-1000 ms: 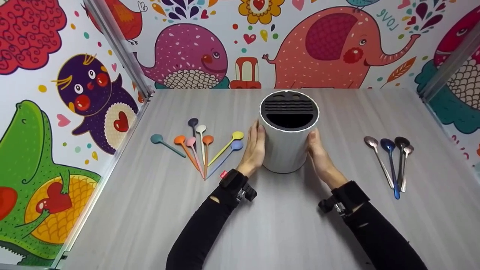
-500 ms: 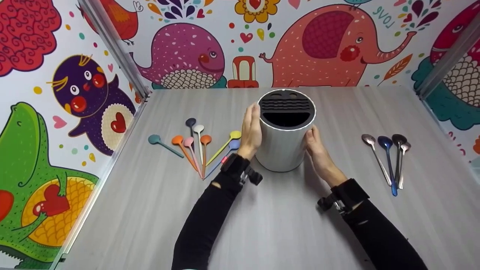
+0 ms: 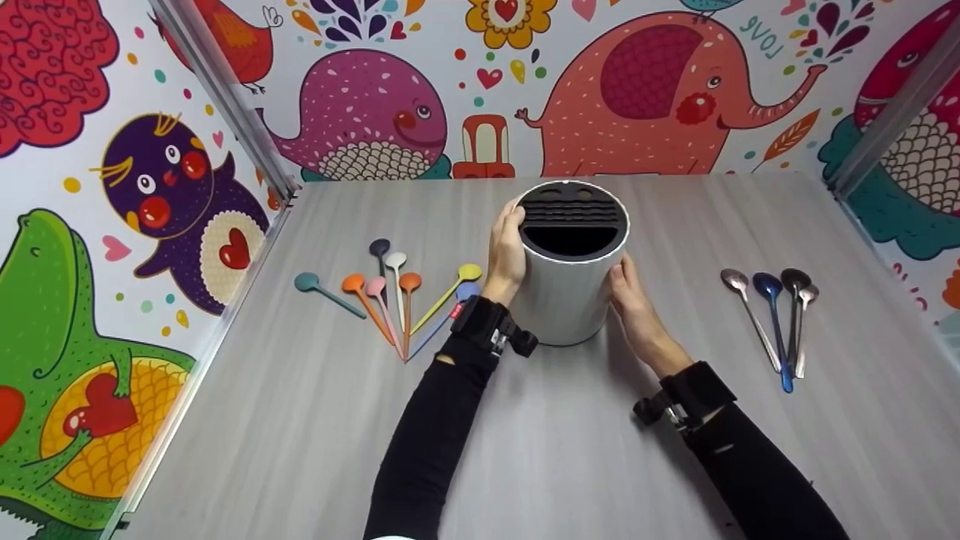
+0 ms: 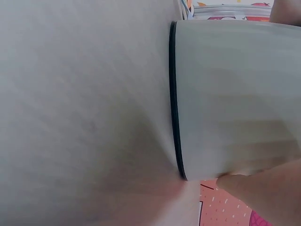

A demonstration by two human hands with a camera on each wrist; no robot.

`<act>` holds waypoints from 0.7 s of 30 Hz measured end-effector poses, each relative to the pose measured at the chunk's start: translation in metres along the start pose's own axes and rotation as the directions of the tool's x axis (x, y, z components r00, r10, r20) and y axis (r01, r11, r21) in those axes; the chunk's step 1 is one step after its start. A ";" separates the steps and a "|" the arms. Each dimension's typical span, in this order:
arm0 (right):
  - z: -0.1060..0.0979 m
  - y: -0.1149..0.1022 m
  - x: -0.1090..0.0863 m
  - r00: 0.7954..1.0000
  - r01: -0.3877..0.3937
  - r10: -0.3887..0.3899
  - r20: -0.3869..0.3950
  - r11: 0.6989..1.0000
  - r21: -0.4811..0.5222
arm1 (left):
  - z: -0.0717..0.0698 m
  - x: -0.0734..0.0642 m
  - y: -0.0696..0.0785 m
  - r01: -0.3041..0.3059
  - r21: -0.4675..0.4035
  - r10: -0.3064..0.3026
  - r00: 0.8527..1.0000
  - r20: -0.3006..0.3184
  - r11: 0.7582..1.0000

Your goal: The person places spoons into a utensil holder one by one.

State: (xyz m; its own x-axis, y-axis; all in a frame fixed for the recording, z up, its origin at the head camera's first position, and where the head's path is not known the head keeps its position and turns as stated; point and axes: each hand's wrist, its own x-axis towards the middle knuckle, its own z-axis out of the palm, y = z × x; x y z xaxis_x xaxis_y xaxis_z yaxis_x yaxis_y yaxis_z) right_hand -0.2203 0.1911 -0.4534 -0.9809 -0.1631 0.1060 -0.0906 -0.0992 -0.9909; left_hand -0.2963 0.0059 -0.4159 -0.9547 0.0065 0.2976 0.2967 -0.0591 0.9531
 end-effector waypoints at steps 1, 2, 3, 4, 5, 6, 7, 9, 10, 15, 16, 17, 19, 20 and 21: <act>0.001 -0.002 -0.002 1.000 -0.004 0.004 -0.001 1.000 -0.001 | 0.001 0.000 -0.002 0.005 -0.006 -0.005 1.000 -0.006 1.000; 0.002 -0.004 -0.003 1.000 -0.008 0.008 0.000 1.000 -0.001 | 0.001 0.000 -0.003 0.014 -0.013 -0.014 1.000 -0.013 1.000; 0.002 -0.005 -0.003 1.000 -0.009 0.009 0.002 1.000 -0.001 | 0.001 0.000 -0.005 0.018 -0.023 -0.019 1.000 -0.019 1.000; 0.002 -0.006 -0.004 1.000 -0.009 0.009 0.007 1.000 0.001 | 0.001 0.000 -0.006 0.025 -0.032 -0.025 0.999 -0.023 0.999; 0.002 -0.007 -0.004 1.000 -0.008 0.008 0.011 1.000 0.001 | 0.001 0.000 -0.006 0.030 -0.041 -0.032 0.999 -0.025 0.999; 0.002 -0.007 -0.004 1.000 -0.005 0.005 0.011 1.000 -0.001 | 0.001 0.000 -0.007 0.033 -0.044 -0.034 0.999 -0.028 0.998; 0.002 -0.008 -0.004 1.000 -0.002 0.002 0.014 1.000 -0.005 | 0.001 0.000 -0.007 0.037 -0.045 -0.038 0.999 -0.027 0.998; 0.000 -0.009 -0.004 1.000 0.001 0.000 0.017 1.000 -0.017 | 0.001 0.001 -0.008 0.036 -0.055 -0.037 0.999 -0.019 0.998; -0.001 -0.010 -0.004 1.000 -0.002 0.002 0.018 1.000 -0.023 | 0.002 0.001 -0.008 0.037 -0.058 -0.038 0.999 -0.016 0.998; -0.015 -0.007 0.000 0.998 -0.048 0.051 0.027 0.996 -0.079 | 0.002 0.002 -0.010 0.019 -0.062 -0.020 1.000 -0.009 0.998; -0.019 -0.005 0.002 0.998 -0.062 0.065 0.027 0.993 -0.098 | 0.002 0.002 -0.009 0.016 -0.058 -0.017 1.000 -0.011 0.998; -0.024 -0.003 0.004 0.997 -0.072 0.075 0.025 0.990 -0.122 | 0.001 0.001 -0.008 0.016 -0.054 -0.017 1.000 -0.014 0.998; -0.035 0.001 0.010 0.996 -0.089 0.093 0.014 0.980 -0.176 | 0.000 -0.001 -0.005 0.009 -0.053 -0.010 1.000 -0.016 0.999; -0.040 0.001 0.011 0.995 -0.100 0.102 0.004 0.974 -0.204 | -0.001 -0.004 0.000 0.012 -0.047 -0.013 1.000 -0.019 0.999; -0.046 0.000 0.013 0.994 -0.107 0.108 -0.009 0.965 -0.238 | -0.002 -0.006 0.004 0.013 -0.039 -0.014 1.000 -0.020 0.999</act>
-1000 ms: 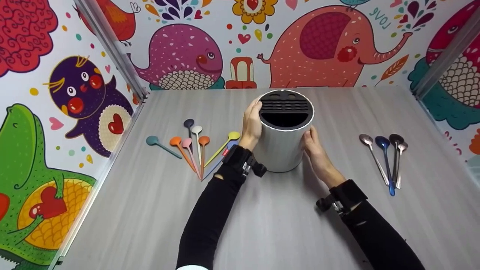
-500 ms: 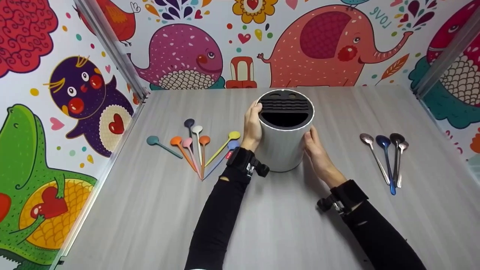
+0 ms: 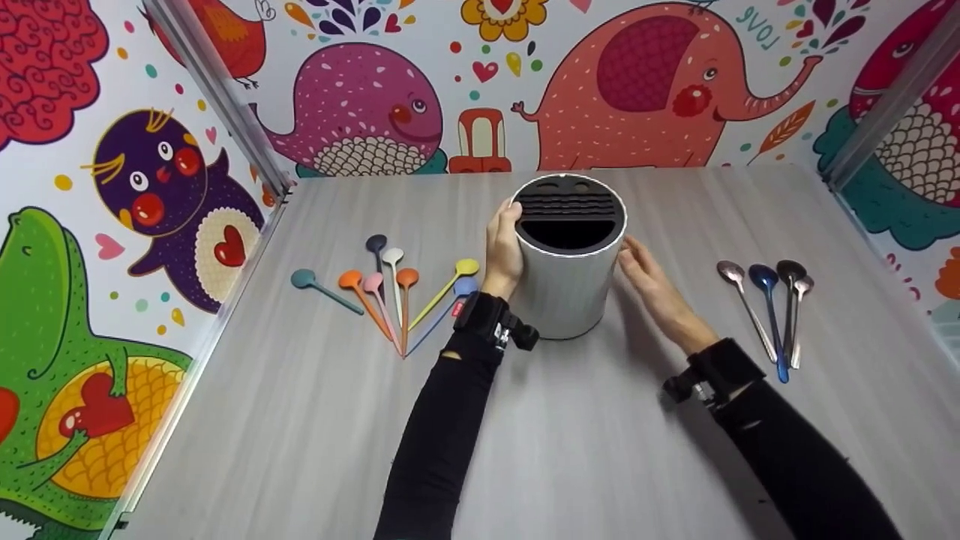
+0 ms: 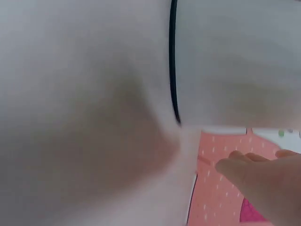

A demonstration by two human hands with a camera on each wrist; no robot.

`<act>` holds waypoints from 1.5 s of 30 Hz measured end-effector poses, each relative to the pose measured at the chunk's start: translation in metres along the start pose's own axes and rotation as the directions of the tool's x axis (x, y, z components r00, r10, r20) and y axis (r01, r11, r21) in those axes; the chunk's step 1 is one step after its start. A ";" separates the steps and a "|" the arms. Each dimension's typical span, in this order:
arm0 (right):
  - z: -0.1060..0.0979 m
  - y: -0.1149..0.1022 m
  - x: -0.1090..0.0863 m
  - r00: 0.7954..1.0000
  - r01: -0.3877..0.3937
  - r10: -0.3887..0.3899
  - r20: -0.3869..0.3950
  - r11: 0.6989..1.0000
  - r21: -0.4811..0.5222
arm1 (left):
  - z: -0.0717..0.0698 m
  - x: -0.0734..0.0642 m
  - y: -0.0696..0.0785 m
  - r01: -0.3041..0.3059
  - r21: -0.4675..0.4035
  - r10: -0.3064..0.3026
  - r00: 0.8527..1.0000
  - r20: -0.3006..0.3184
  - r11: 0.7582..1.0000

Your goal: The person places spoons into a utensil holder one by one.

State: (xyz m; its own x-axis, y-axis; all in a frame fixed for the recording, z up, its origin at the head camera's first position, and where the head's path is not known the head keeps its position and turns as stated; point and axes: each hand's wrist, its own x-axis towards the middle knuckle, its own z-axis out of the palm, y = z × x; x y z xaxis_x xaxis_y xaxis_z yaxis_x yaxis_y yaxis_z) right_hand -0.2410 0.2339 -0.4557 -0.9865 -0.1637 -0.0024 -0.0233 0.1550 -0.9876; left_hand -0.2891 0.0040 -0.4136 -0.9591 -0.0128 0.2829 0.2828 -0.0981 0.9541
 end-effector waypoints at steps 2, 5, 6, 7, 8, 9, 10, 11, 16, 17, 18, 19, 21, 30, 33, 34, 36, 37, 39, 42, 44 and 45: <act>-0.012 0.000 0.005 0.999 -0.009 0.007 -0.031 0.998 -0.062 | -0.001 -0.004 0.009 0.001 0.014 -0.001 1.000 -0.006 1.000; -0.032 0.000 0.011 0.996 -0.032 0.018 -0.087 0.986 -0.164 | -0.002 -0.009 0.020 -0.019 0.038 0.020 1.000 -0.009 0.999; -0.040 0.000 0.013 0.994 -0.045 0.022 -0.105 0.975 -0.217 | -0.002 -0.010 0.021 -0.029 0.038 0.029 1.000 -0.006 0.999; -0.048 0.001 0.014 0.992 -0.066 0.034 -0.123 0.961 -0.269 | -0.002 -0.010 0.021 -0.037 0.039 0.037 0.999 -0.005 0.999; -0.056 0.002 0.015 0.989 -0.082 0.038 -0.140 0.944 -0.319 | -0.002 -0.010 0.022 -0.047 0.037 0.047 0.999 -0.003 0.998; -0.064 0.003 0.015 0.987 -0.102 0.046 -0.157 0.923 -0.371 | -0.002 -0.010 0.022 -0.055 0.036 0.055 0.998 -0.003 0.998; -0.072 0.005 0.016 0.983 -0.124 0.054 -0.174 0.898 -0.422 | -0.002 -0.010 0.022 -0.060 0.034 0.060 0.998 -0.005 0.998; -0.079 0.007 0.016 0.980 -0.148 0.065 -0.189 0.872 -0.467 | -0.001 -0.010 0.022 -0.063 0.032 0.063 0.998 -0.006 0.998; -0.108 0.016 0.016 0.961 -0.257 0.125 -0.245 0.724 -0.640 | 0.000 -0.010 0.021 -0.065 0.037 0.066 0.998 -0.008 0.997; -0.112 0.019 0.016 0.959 -0.272 0.133 -0.251 0.688 -0.673 | 0.001 -0.010 0.021 -0.065 0.037 0.066 0.998 -0.009 0.997; -0.114 0.020 0.016 0.956 -0.285 0.143 -0.255 0.653 -0.702 | 0.001 -0.010 0.021 -0.067 0.036 0.068 0.998 -0.010 0.997; -0.117 0.022 0.015 0.954 -0.295 0.152 -0.258 0.622 -0.725 | 0.001 -0.010 0.020 -0.070 0.034 0.070 0.997 -0.010 0.997; -0.119 0.026 0.014 0.952 -0.307 0.168 -0.257 0.574 -0.759 | 0.001 -0.010 0.020 -0.075 0.031 0.076 0.997 -0.010 0.997; -0.118 0.040 0.011 0.944 -0.328 0.196 -0.266 0.447 -0.832 | 0.002 0.002 -0.012 -0.077 0.027 0.077 0.997 -0.023 0.997; -0.119 0.041 0.011 0.945 -0.321 0.188 -0.266 0.409 -0.854 | 0.003 0.004 -0.017 -0.085 0.029 0.086 0.996 -0.038 0.996; -0.119 0.041 0.011 0.946 -0.321 0.184 -0.267 0.401 -0.858 | 0.003 0.005 -0.018 -0.090 0.029 0.091 0.995 -0.041 0.995; -0.120 0.040 0.012 0.947 -0.318 0.173 -0.270 0.392 -0.863 | 0.004 0.005 -0.018 -0.097 0.027 0.098 0.994 -0.046 0.995; -0.120 0.040 0.012 0.948 -0.315 0.165 -0.271 0.388 -0.866 | 0.004 0.005 -0.018 -0.101 0.027 0.102 0.994 -0.047 0.994; -0.120 0.041 0.013 0.952 -0.306 0.142 -0.271 0.390 -0.868 | 0.004 0.005 -0.018 -0.105 0.032 0.106 0.993 -0.056 0.994; -0.119 0.043 0.015 0.958 -0.284 0.095 -0.269 0.399 -0.872 | 0.004 0.005 -0.017 -0.103 0.048 0.106 0.992 -0.065 0.994; -0.117 0.044 0.016 0.962 -0.268 0.067 -0.264 0.405 -0.874 | 0.003 0.005 -0.017 -0.101 0.064 0.105 0.992 -0.067 0.993; -0.116 0.045 0.016 0.963 -0.264 0.058 -0.263 0.409 -0.874 | 0.003 0.005 -0.017 -0.099 0.071 0.103 0.992 -0.067 0.993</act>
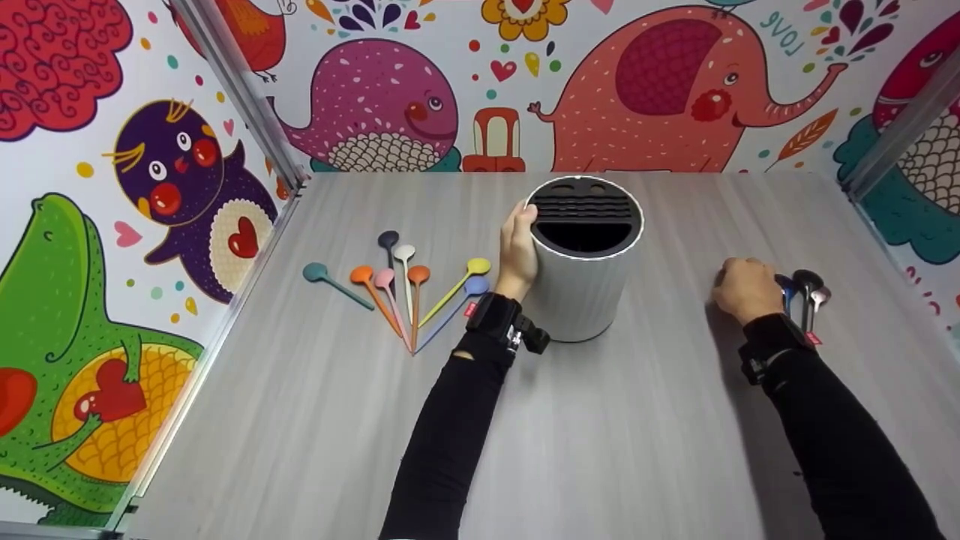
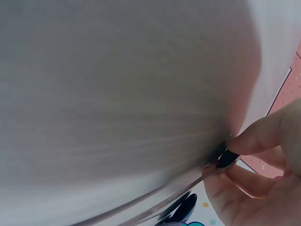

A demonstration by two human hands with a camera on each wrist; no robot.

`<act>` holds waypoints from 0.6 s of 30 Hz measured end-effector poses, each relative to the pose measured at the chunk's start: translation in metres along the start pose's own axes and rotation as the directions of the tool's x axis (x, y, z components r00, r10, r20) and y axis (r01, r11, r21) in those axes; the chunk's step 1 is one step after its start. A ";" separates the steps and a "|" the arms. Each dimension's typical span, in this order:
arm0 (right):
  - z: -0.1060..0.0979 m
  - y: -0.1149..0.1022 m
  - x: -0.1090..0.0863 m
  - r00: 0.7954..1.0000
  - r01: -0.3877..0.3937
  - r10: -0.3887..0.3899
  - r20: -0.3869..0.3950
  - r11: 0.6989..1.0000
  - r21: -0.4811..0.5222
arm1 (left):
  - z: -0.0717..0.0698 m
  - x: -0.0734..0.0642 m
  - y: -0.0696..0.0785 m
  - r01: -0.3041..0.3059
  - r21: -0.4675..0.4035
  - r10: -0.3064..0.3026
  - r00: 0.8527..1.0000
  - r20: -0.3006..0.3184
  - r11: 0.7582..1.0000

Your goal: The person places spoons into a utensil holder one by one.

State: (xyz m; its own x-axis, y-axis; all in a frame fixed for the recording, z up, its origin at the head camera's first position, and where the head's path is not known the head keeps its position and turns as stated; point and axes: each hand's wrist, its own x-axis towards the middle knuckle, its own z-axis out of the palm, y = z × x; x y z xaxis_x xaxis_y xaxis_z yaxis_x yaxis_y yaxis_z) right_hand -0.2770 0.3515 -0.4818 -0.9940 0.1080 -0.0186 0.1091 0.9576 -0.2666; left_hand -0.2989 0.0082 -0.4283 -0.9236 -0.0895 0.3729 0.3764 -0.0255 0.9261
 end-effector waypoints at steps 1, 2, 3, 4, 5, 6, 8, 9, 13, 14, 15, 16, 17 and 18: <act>0.001 -0.001 0.000 1.000 0.000 0.000 -0.008 1.000 0.005 | 0.000 0.000 0.000 0.001 0.005 -0.001 1.000 0.002 1.000; 0.002 -0.002 0.000 1.000 0.000 0.000 -0.016 1.000 0.009 | 0.000 0.000 0.000 0.001 0.009 -0.001 1.000 0.002 1.000; 0.002 -0.003 0.000 1.000 0.000 0.000 -0.021 1.000 0.015 | 0.000 0.000 0.000 0.000 0.011 0.000 1.000 0.002 1.000; 0.003 -0.005 0.000 1.000 -0.003 0.004 -0.026 1.000 0.025 | 0.000 0.000 0.000 0.000 0.009 0.000 1.000 0.002 1.000; 0.004 -0.006 0.001 0.999 -0.007 0.008 -0.031 0.999 0.037 | 0.000 0.000 0.000 0.000 0.007 0.000 1.000 0.002 1.000; 0.004 -0.008 0.001 0.999 -0.013 0.015 -0.038 0.999 0.053 | 0.000 0.000 0.000 -0.002 0.006 0.002 1.000 0.002 1.000; 0.005 -0.012 0.002 0.998 -0.014 0.019 -0.058 0.996 0.084 | -0.001 0.000 -0.001 -0.004 0.004 0.004 1.000 0.002 1.000; 0.005 -0.015 0.002 0.997 -0.016 0.024 -0.067 0.994 0.108 | -0.001 0.000 -0.001 -0.003 0.002 0.003 1.000 0.003 1.000; 0.003 -0.028 0.002 0.995 -0.044 0.063 -0.073 0.970 0.237 | 0.000 0.000 -0.001 0.005 0.000 -0.005 1.000 0.007 1.000; 0.002 -0.031 0.001 0.995 -0.056 0.076 -0.064 0.960 0.276 | 0.000 0.000 -0.001 0.007 0.000 -0.007 1.000 0.009 1.000; 0.002 -0.034 0.001 0.994 -0.072 0.092 -0.050 0.948 0.311 | 0.000 0.000 -0.001 0.008 0.001 -0.008 1.000 0.012 1.000; 0.002 -0.038 0.001 0.994 -0.087 0.106 -0.036 0.934 0.347 | -0.001 0.000 -0.001 0.008 0.001 -0.008 1.000 0.014 1.000; 0.002 -0.040 0.001 0.993 -0.099 0.114 -0.016 0.918 0.385 | -0.001 0.000 -0.001 0.006 0.001 -0.006 1.000 0.017 1.000; 0.002 -0.043 0.001 0.992 -0.116 0.125 0.009 0.894 0.433 | -0.001 0.000 -0.001 0.002 -0.001 -0.002 1.000 0.020 1.000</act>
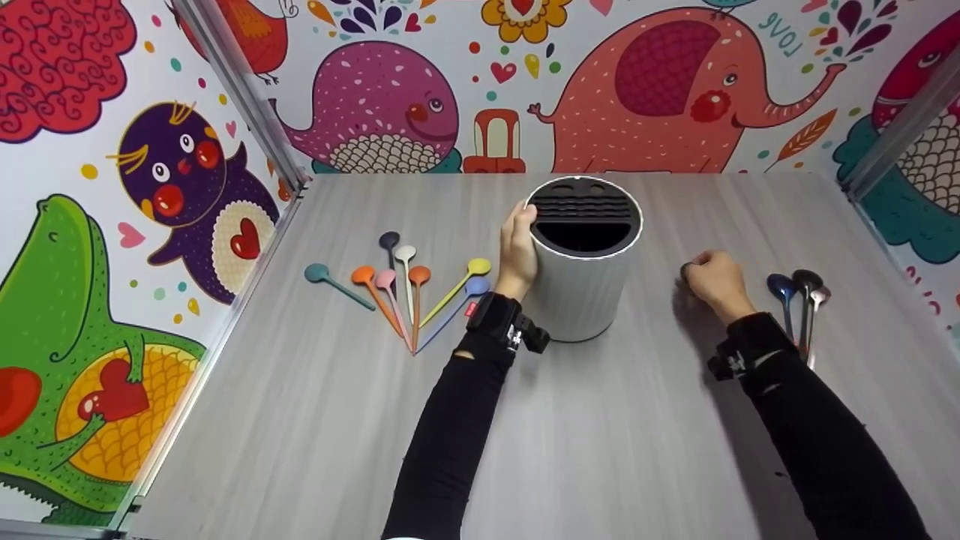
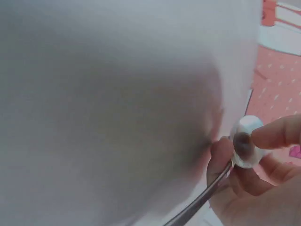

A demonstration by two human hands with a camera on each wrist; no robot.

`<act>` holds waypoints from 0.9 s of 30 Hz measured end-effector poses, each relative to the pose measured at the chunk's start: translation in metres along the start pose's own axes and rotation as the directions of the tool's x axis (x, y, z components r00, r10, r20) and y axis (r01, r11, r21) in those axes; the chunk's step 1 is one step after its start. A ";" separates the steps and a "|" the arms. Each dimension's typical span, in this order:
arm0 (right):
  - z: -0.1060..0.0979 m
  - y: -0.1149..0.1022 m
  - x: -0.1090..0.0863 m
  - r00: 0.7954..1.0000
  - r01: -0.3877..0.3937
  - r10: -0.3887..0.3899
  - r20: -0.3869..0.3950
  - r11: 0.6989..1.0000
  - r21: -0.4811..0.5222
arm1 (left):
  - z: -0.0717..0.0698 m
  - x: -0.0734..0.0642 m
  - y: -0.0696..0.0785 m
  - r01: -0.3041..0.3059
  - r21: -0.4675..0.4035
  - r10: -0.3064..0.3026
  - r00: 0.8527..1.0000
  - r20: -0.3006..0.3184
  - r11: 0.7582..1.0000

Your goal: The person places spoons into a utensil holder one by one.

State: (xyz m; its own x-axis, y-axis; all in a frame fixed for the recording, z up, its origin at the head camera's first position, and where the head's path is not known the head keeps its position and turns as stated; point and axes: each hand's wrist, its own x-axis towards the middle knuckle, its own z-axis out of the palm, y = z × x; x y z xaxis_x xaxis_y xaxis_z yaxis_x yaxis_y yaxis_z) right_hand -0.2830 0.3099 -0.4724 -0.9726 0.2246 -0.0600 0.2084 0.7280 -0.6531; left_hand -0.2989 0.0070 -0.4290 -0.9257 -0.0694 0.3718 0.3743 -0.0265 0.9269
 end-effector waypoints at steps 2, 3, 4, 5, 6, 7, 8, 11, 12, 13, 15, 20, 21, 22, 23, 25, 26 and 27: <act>0.002 -0.005 0.000 0.998 -0.043 0.038 0.045 0.992 0.120 | 0.000 0.000 0.000 -0.007 -0.006 0.007 1.000 0.003 1.000; 0.004 -0.007 -0.001 0.996 -0.060 0.047 0.073 0.980 0.189 | -0.001 0.000 0.000 -0.010 -0.009 0.010 1.000 0.002 1.000; 0.005 -0.009 -0.001 0.994 -0.077 0.056 0.093 0.965 0.250 | 0.000 0.000 -0.001 -0.011 -0.011 0.011 1.000 0.001 1.000; 0.006 -0.011 -0.002 0.992 -0.086 0.053 0.115 0.950 0.301 | 0.000 0.000 -0.001 -0.010 -0.013 0.010 1.000 -0.004 1.000; 0.007 -0.014 -0.003 0.991 -0.085 0.043 0.129 0.936 0.342 | 0.000 0.000 -0.001 -0.008 -0.012 0.008 1.000 -0.008 1.000; 0.008 -0.016 -0.004 0.990 -0.070 0.020 0.136 0.925 0.375 | 0.000 0.000 -0.001 -0.007 -0.011 0.007 1.000 -0.012 1.000; 0.008 -0.019 -0.005 0.990 -0.060 0.002 0.143 0.911 0.407 | 0.000 0.000 -0.002 -0.006 -0.010 0.006 1.000 -0.015 1.000; 0.008 -0.028 -0.008 0.990 -0.019 -0.051 0.134 0.880 0.474 | 0.001 0.000 -0.001 -0.009 -0.003 0.009 1.000 -0.021 1.000; 0.008 -0.031 -0.009 0.990 -0.007 -0.065 0.126 0.864 0.503 | 0.001 0.001 -0.001 -0.013 0.001 0.013 1.000 -0.020 1.000; 0.008 -0.035 -0.011 0.991 0.005 -0.078 0.113 0.844 0.536 | 0.001 0.000 -0.001 -0.015 0.003 0.015 1.000 -0.019 1.000; 0.006 -0.042 -0.014 0.993 0.029 -0.093 0.076 0.800 0.600 | 0.001 0.001 -0.001 -0.018 0.009 0.018 1.000 -0.017 1.000; 0.001 -0.060 -0.022 0.987 0.123 -0.160 -0.029 0.618 0.777 | 0.000 0.001 -0.002 -0.026 0.015 0.026 1.000 -0.010 1.000; 0.000 -0.064 -0.024 0.984 0.136 -0.175 -0.041 0.578 0.805 | 0.000 0.001 -0.002 -0.027 0.014 0.027 1.000 -0.010 1.000; -0.001 -0.066 -0.026 0.980 0.150 -0.189 -0.052 0.548 0.823 | 0.000 0.001 -0.003 -0.028 0.013 0.029 1.000 -0.010 1.000; -0.002 -0.069 -0.028 0.977 0.159 -0.203 -0.059 0.523 0.837 | 0.000 0.001 -0.003 -0.031 0.013 0.031 0.999 -0.009 0.999; -0.004 -0.073 -0.031 0.970 0.175 -0.235 -0.065 0.487 0.856 | 0.000 0.001 -0.003 -0.032 0.015 0.032 0.999 -0.009 0.999; -0.005 -0.075 -0.032 0.965 0.187 -0.252 -0.069 0.484 0.855 | 0.000 0.001 -0.003 -0.033 0.016 0.033 0.999 -0.008 0.999; -0.006 -0.076 -0.034 0.960 0.198 -0.269 -0.071 0.481 0.854 | -0.001 0.001 -0.003 -0.032 0.020 0.032 0.999 -0.007 0.999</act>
State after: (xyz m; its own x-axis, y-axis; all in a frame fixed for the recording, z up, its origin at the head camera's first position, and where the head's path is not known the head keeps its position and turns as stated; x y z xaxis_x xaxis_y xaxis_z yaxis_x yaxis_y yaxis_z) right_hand -0.2652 0.2505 -0.4160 -0.9829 0.0657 0.1720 -0.1805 -0.1587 -0.9707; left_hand -0.3013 0.0065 -0.4317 -0.9127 -0.0771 0.4013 0.4028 -0.0047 0.9153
